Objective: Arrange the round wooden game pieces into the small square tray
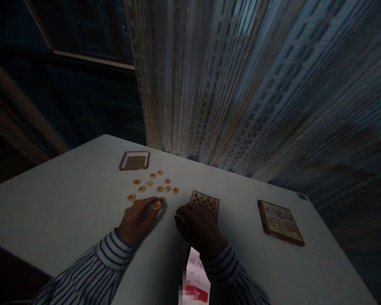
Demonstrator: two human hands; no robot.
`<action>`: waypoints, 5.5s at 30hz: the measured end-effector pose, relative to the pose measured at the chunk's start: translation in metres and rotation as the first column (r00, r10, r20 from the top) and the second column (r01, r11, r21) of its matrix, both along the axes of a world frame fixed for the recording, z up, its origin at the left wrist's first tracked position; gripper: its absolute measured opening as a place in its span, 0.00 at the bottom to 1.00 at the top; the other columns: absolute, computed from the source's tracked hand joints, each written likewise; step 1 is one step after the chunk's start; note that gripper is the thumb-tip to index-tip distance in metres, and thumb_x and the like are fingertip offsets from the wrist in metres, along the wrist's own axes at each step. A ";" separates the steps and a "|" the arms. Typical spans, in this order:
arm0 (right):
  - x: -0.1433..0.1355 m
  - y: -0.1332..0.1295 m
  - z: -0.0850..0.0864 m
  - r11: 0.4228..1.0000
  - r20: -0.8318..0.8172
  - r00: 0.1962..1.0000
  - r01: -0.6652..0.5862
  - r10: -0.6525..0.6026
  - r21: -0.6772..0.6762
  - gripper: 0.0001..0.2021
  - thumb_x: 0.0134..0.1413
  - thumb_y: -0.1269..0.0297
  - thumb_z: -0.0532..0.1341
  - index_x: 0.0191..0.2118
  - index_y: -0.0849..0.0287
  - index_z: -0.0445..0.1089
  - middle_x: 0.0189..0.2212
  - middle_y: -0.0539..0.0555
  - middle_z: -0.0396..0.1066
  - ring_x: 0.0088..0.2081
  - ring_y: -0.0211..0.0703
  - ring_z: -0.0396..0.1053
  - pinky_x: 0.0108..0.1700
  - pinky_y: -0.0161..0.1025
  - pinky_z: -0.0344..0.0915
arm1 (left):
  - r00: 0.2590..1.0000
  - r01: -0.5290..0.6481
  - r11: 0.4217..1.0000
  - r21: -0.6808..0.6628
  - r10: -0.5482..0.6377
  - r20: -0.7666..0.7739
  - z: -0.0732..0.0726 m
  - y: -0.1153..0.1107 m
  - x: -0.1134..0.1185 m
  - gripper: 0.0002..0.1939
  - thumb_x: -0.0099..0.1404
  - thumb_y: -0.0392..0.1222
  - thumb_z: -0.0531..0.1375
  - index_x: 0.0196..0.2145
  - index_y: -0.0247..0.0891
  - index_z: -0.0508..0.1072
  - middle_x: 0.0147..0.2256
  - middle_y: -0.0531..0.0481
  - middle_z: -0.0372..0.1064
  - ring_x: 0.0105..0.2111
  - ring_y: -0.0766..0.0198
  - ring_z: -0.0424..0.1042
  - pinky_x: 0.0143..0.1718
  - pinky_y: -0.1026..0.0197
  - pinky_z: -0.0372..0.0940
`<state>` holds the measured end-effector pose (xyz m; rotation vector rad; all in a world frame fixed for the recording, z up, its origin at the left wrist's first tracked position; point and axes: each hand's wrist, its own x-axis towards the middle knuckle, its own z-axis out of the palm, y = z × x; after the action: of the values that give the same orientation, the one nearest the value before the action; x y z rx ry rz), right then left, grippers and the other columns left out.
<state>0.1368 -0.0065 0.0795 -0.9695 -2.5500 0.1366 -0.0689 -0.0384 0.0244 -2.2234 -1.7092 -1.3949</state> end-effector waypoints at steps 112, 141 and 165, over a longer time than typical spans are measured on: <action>0.057 -0.011 -0.034 0.913 -0.335 0.887 0.382 -0.318 0.145 0.06 0.50 0.69 0.56 0.36 0.59 0.67 0.32 0.55 0.72 0.35 0.43 0.68 0.38 0.40 0.62 | 0.925 0.259 0.905 -0.337 -0.132 0.356 0.001 0.016 0.068 0.13 0.57 0.43 0.53 0.36 0.35 0.73 0.31 0.46 0.74 0.30 0.62 0.72 0.33 0.62 0.68; 0.063 -0.007 -0.053 0.901 -0.218 0.895 0.420 -0.390 0.109 0.05 0.50 0.67 0.58 0.35 0.59 0.68 0.29 0.53 0.72 0.33 0.41 0.68 0.37 0.40 0.61 | 0.950 0.225 0.903 -0.365 -0.120 0.289 -0.014 0.019 0.065 0.15 0.58 0.44 0.53 0.38 0.34 0.71 0.33 0.44 0.74 0.32 0.60 0.73 0.34 0.58 0.68; 0.065 -0.003 -0.053 0.904 -0.143 0.913 0.401 -0.382 0.149 0.07 0.48 0.64 0.59 0.34 0.57 0.69 0.34 0.54 0.71 0.38 0.45 0.65 0.44 0.45 0.54 | 0.961 0.229 0.897 -0.377 -0.146 0.237 -0.013 0.019 0.064 0.14 0.59 0.43 0.52 0.38 0.34 0.71 0.33 0.43 0.73 0.32 0.60 0.72 0.34 0.58 0.68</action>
<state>0.2016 -0.0096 0.0268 -1.3387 -2.1710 -0.1449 -0.0047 -0.0194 0.0113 -2.5992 -2.0590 -1.4652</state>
